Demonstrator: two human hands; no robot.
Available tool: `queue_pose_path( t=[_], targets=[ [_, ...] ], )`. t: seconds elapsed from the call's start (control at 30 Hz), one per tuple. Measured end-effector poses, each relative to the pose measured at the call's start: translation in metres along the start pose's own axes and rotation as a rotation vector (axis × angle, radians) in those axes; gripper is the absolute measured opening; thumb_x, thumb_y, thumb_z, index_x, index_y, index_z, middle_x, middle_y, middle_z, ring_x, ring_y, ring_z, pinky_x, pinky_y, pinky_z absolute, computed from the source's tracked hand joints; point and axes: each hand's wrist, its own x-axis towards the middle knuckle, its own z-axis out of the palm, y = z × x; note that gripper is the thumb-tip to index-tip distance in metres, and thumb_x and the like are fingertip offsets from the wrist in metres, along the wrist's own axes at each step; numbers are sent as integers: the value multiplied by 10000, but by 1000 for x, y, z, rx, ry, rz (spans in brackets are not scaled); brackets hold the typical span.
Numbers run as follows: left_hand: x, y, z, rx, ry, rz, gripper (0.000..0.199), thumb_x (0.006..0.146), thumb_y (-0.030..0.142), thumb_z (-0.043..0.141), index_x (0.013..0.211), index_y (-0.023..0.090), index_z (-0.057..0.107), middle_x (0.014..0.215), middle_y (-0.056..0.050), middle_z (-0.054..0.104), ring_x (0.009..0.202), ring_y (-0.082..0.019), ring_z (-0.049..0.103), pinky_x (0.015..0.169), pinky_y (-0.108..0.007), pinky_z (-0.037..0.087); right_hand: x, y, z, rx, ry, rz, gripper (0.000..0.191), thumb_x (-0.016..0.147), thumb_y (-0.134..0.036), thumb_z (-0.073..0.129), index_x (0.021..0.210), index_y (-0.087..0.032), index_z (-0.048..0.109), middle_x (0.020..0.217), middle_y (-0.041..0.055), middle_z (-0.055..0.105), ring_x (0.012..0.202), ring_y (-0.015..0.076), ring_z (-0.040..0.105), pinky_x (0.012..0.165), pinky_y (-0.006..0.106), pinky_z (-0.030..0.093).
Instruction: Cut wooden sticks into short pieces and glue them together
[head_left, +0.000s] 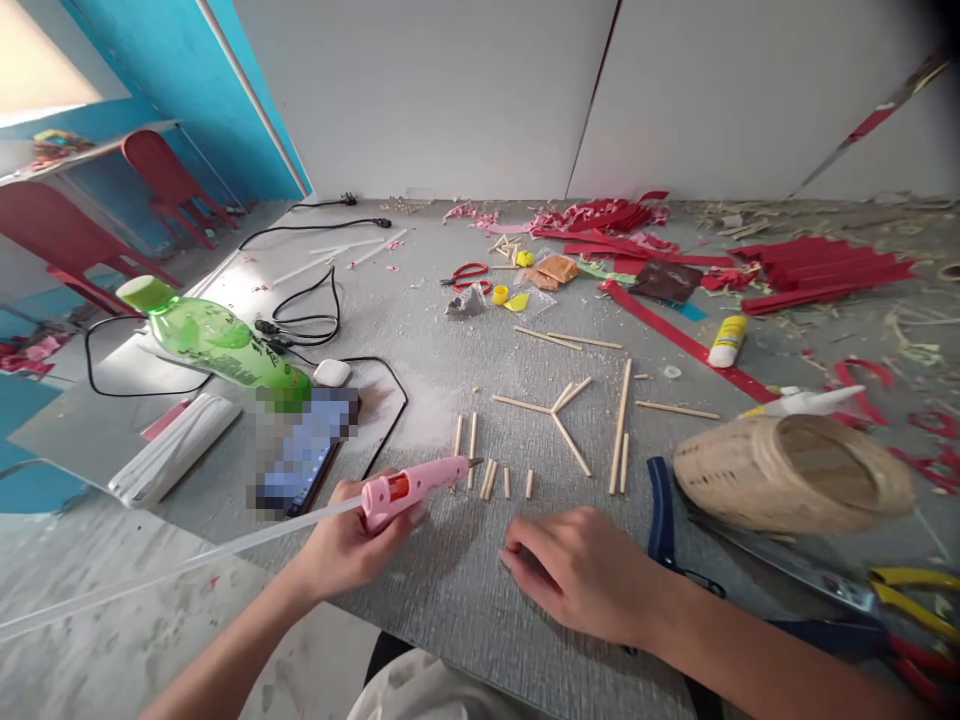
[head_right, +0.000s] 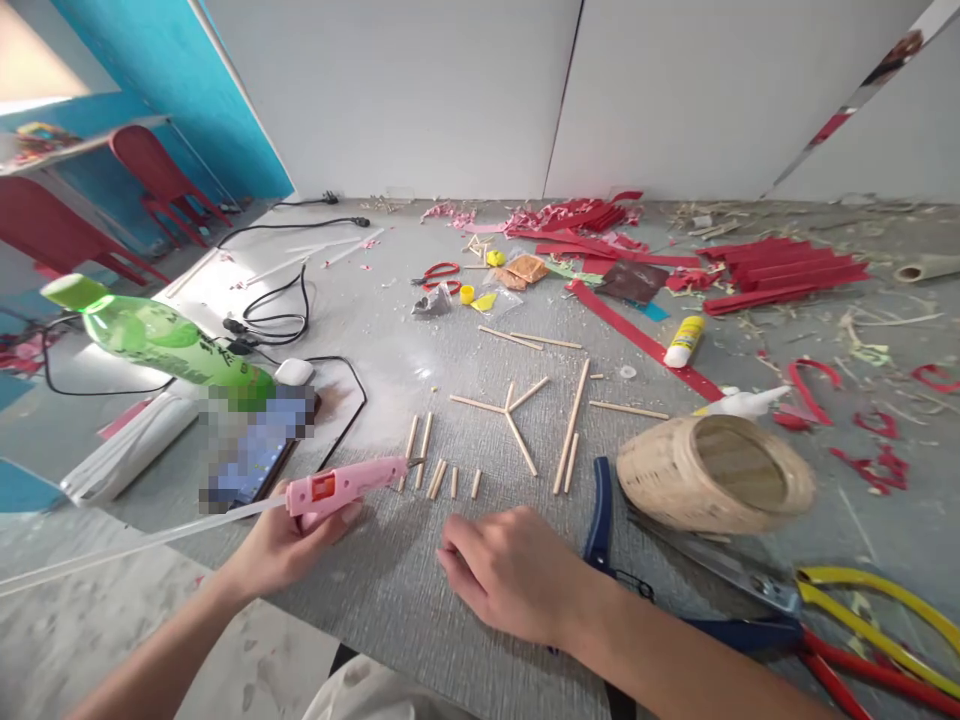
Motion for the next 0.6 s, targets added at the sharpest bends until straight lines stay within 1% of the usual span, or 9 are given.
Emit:
queue_pose_path(
  t=[0.1, 0.2, 0.27, 0.4, 0.53, 0.6],
  targets=[
    [-3, -4, -6, -11, -31, -37, 362, 795, 459, 825, 668, 181, 631, 575, 12, 428, 526, -112, 347, 483, -246, 255, -1, 2, 1, 0, -8, 0, 177, 1052, -245, 479, 894, -221, 555, 632, -43, 638, 495, 127, 552, 514, 331, 306],
    [-1, -3, -10, -118, -93, -111, 436, 883, 588, 740, 815, 170, 636, 604, 41, 391, 518, -89, 294, 468, -223, 218, -2, 2, 0, -2, -8, -6, 211, 1067, -245, 448, 890, -215, 557, 636, -40, 632, 495, 126, 536, 517, 326, 298],
    [2, 1, -11, -186, -144, -123, 477, 918, 637, 691, 871, 169, 612, 613, 60, 381, 499, -69, 258, 451, -206, 198, -1, 2, 0, -9, -4, -6, 235, 1076, -247, 427, 884, -211, 557, 634, -40, 625, 489, 126, 529, 517, 326, 288],
    [8, 9, -10, -240, -211, -117, 517, 928, 672, 670, 845, 172, 566, 597, 80, 366, 470, -49, 237, 423, -183, 192, 0, 2, 0, -26, -13, 0, 241, 1079, -257, 428, 882, -206, 558, 631, -39, 628, 486, 126, 541, 513, 329, 257],
    [9, 8, -8, -190, -187, -138, 530, 933, 657, 673, 769, 181, 508, 584, 76, 367, 470, -44, 249, 420, -178, 185, 1, 3, 1, -31, -50, 24, 221, 1071, -269, 448, 892, -202, 561, 627, -35, 648, 492, 129, 561, 514, 328, 227],
    [9, 8, -5, -182, -196, -138, 528, 945, 655, 653, 763, 181, 506, 588, 72, 370, 471, -46, 256, 415, -179, 191, 2, 3, 1, -36, -67, 34, 218, 1068, -270, 448, 898, -199, 564, 630, -29, 663, 495, 130, 573, 515, 326, 214]
  ],
)
